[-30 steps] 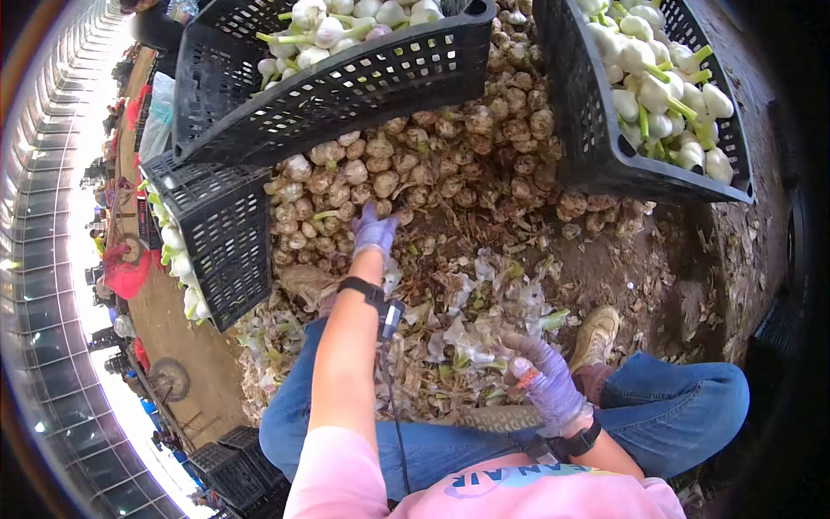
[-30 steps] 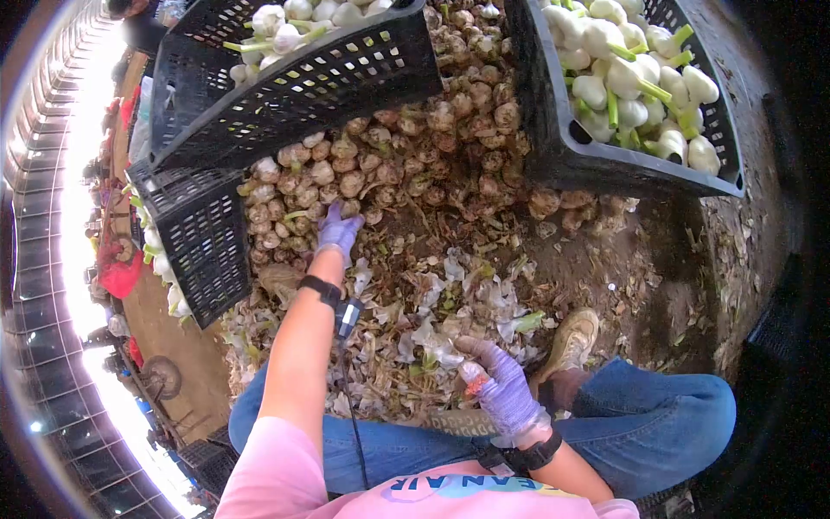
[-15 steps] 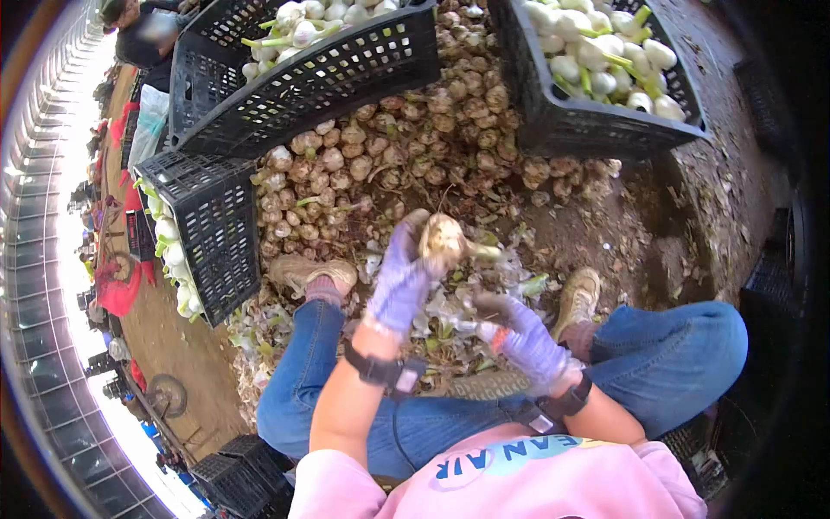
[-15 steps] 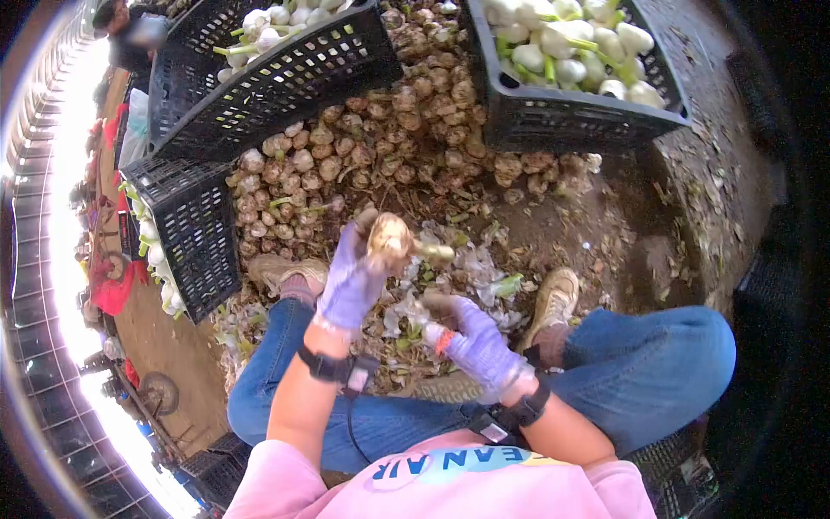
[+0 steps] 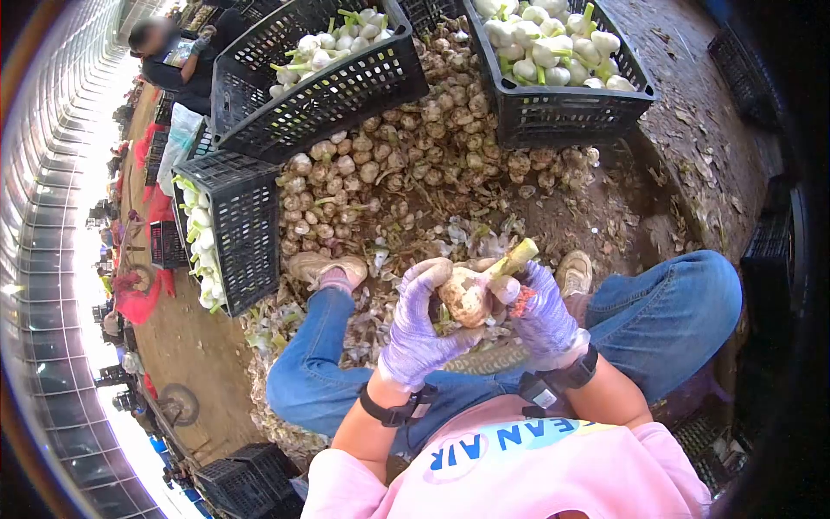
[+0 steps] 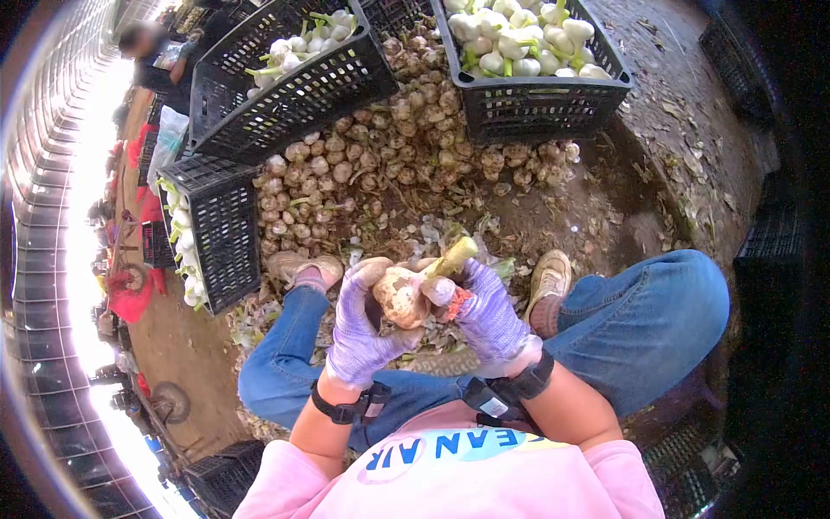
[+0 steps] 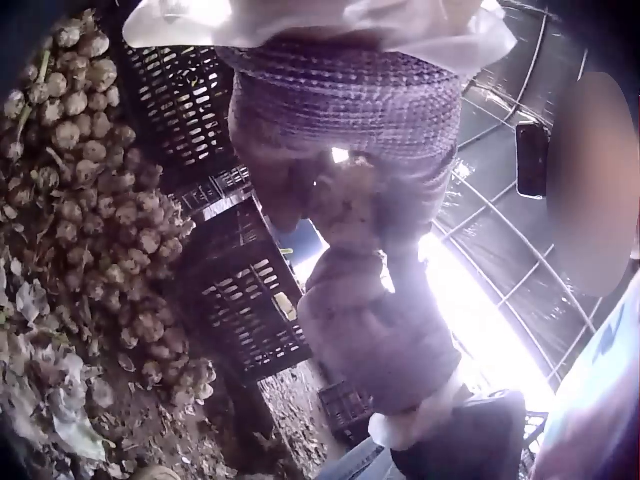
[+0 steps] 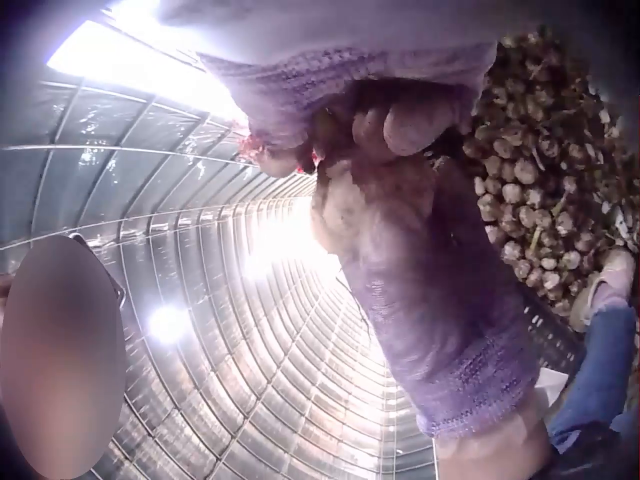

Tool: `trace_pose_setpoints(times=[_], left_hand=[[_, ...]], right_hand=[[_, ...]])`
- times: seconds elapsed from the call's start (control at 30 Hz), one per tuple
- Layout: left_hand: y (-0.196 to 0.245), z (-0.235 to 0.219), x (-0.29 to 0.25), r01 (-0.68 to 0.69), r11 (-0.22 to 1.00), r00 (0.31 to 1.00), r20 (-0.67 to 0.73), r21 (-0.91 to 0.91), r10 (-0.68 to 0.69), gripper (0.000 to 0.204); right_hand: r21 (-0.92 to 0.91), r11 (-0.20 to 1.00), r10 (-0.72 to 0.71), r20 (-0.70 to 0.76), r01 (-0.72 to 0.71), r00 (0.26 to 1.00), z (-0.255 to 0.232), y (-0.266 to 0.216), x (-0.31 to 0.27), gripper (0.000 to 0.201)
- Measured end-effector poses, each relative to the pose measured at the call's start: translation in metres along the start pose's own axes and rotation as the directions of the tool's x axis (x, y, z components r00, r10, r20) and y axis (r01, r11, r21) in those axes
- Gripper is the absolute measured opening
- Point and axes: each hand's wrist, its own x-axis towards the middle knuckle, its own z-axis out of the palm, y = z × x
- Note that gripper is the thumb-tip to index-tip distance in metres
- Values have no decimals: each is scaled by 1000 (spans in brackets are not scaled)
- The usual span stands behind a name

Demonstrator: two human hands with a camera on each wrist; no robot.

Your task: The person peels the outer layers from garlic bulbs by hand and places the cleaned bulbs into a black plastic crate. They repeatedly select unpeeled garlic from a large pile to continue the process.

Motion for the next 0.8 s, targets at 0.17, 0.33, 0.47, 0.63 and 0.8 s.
trace_pose_setpoints(times=[0.17,0.33,0.47,0.63,0.8], left_hand=[[18,12,-7,313,812,932,-4,-492,-362,90],[24,19,-5,385,614,857,20,-689,-514,92],[4,19,-12,423,202,804,263,-883,-533,86],[10,21,-7,396,388,815,124,-832,-567,82],[6,24,-11,411,411,820,133,-813,-557,82]], right_hand=[[46,982,177,141,-185,974,-15,-15,-1,32],[-77,977,210,165,-199,964,-17,-23,1,27],[-127,990,95,224,-67,970,-26,-6,8,29],[-149,987,91,165,-67,982,-22,-1,11,30],[-70,992,110,70,-106,991,-15,-1,8,30]])
